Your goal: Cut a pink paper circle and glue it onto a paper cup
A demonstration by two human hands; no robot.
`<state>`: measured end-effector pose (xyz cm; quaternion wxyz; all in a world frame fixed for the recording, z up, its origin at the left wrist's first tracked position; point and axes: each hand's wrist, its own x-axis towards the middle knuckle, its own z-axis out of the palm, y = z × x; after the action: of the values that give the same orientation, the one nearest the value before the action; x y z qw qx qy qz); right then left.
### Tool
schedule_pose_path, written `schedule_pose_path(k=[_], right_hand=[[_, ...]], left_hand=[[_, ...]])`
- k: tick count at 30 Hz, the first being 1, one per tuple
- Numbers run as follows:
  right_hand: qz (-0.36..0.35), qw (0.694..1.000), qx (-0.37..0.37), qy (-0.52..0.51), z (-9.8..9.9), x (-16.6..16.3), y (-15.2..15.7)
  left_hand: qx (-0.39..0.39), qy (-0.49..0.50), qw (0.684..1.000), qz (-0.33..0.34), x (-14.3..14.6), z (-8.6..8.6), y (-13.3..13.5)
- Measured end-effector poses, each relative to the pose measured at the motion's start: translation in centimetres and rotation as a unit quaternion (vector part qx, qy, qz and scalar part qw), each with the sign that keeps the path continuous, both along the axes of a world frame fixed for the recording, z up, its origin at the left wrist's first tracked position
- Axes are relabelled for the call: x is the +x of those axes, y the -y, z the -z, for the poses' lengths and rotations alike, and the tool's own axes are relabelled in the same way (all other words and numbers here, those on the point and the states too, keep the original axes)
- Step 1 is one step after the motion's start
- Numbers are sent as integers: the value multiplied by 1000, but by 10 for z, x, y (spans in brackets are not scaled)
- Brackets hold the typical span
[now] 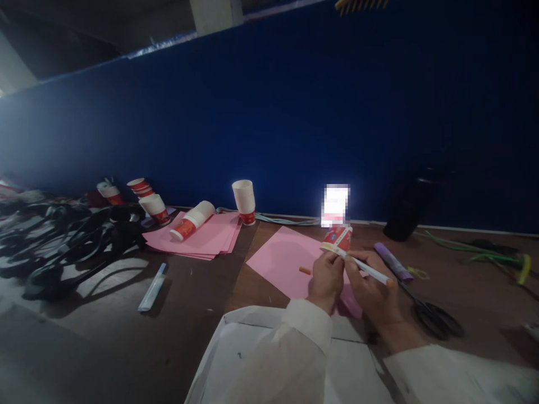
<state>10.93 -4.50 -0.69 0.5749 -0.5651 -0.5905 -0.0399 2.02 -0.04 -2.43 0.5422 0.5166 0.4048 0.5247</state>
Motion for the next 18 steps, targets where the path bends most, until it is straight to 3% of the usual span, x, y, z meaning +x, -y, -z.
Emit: schedule_pose_path(k=[2, 4, 7, 10, 18], right_hand=[[-13, 1000, -2, 9, 0, 0, 0], [-12, 1000, -6, 10, -1, -1, 0], [18, 1000, 24, -5, -4, 0, 3], [39, 997, 67, -11, -7, 1, 4], [16, 1000, 5, 25, -3, -1, 2]], left_hand=[[-18, 4, 1000, 3, 1, 0, 0], [-55, 69, 996, 19, 3, -2, 2], [-109, 241, 963, 45, 6, -8, 6], [-130, 336, 931, 59, 5, -14, 9], [-133, 309, 939, 68, 3, -17, 10]])
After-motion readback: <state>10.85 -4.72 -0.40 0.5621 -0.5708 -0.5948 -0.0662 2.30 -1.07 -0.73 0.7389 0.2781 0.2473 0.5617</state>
